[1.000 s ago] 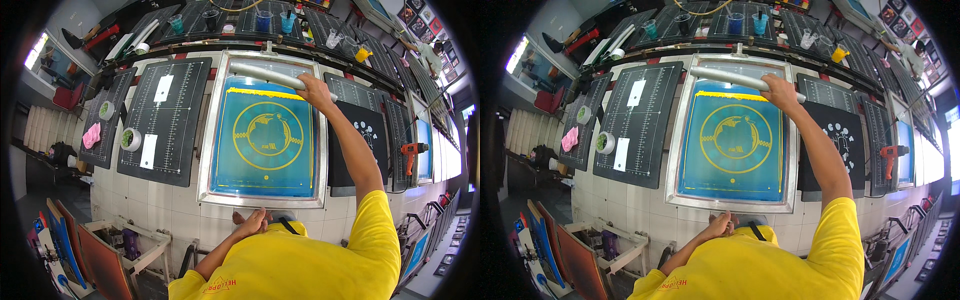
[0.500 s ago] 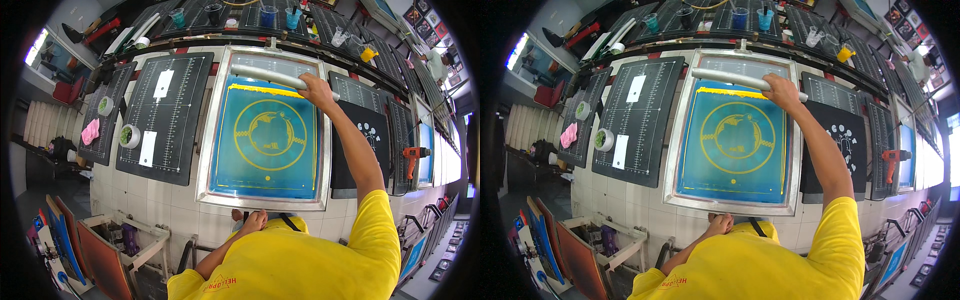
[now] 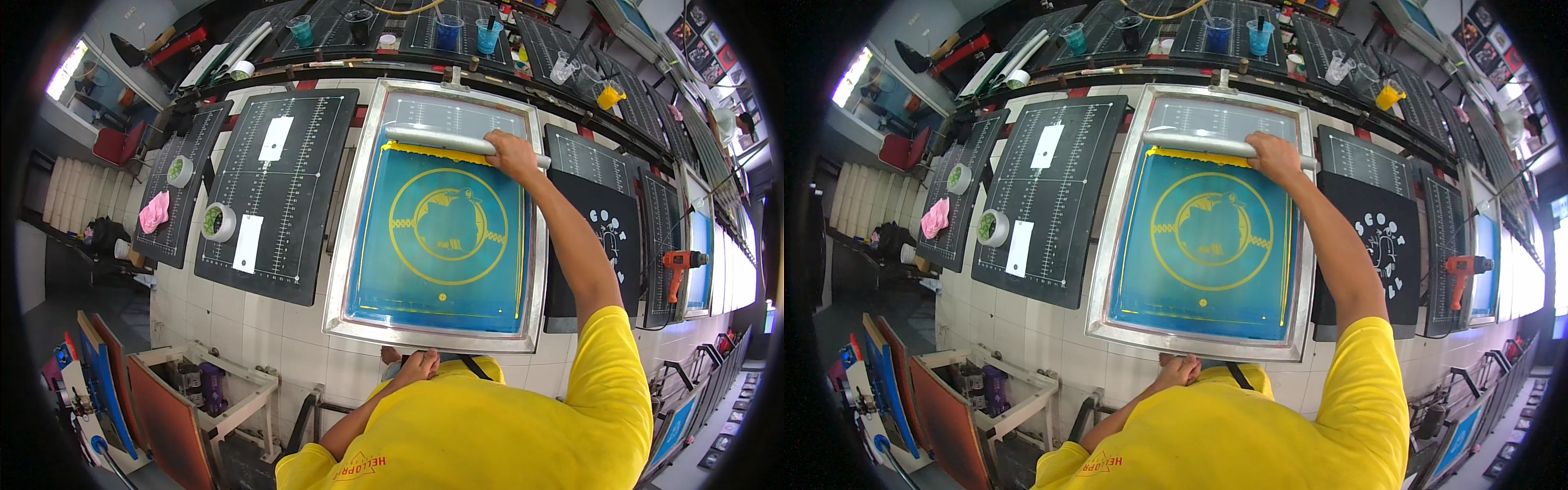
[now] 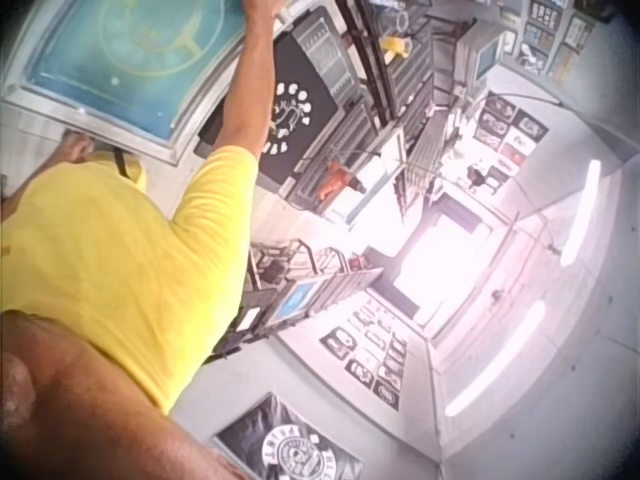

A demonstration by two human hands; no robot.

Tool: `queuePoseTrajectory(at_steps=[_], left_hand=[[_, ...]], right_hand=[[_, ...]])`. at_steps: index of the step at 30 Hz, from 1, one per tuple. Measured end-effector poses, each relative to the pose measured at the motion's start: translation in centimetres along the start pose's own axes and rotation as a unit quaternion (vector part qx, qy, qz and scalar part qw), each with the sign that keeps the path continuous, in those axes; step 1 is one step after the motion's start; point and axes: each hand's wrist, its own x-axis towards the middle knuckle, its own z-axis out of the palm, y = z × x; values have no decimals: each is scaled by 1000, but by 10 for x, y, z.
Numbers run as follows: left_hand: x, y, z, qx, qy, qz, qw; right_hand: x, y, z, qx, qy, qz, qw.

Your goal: The person stirs yellow ink in a cup, pours it onto a screen printing frame, and then uses a squeegee to spread the ink across the mesh to print a design onto a black t-shirt.

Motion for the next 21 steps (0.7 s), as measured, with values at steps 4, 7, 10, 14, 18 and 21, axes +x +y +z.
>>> queuePoseTrajectory(at_steps=[4,7,10,14,18,21], left_hand=[[0,-2,2,2,13,9,1000],[0,2,2,2,14,6,1000],[-4,17,4,8,17,-4,1000],[-4,14,1,14,8,15,1000],[5,-11,-3,-10,-8,36,999],[5,-9,-6,-4,-21,23,999]], right_hand=[[0,-3,2,7,-21,-7,1000],[0,-7,-2,7,-27,-7,1000],[4,-7,0,-11,-26,7,1000],[6,-11,-1,-11,-31,15,999],[-2,-27,-12,-5,-73,37,997],[-17,-41,-17,13,-86,55,995]])
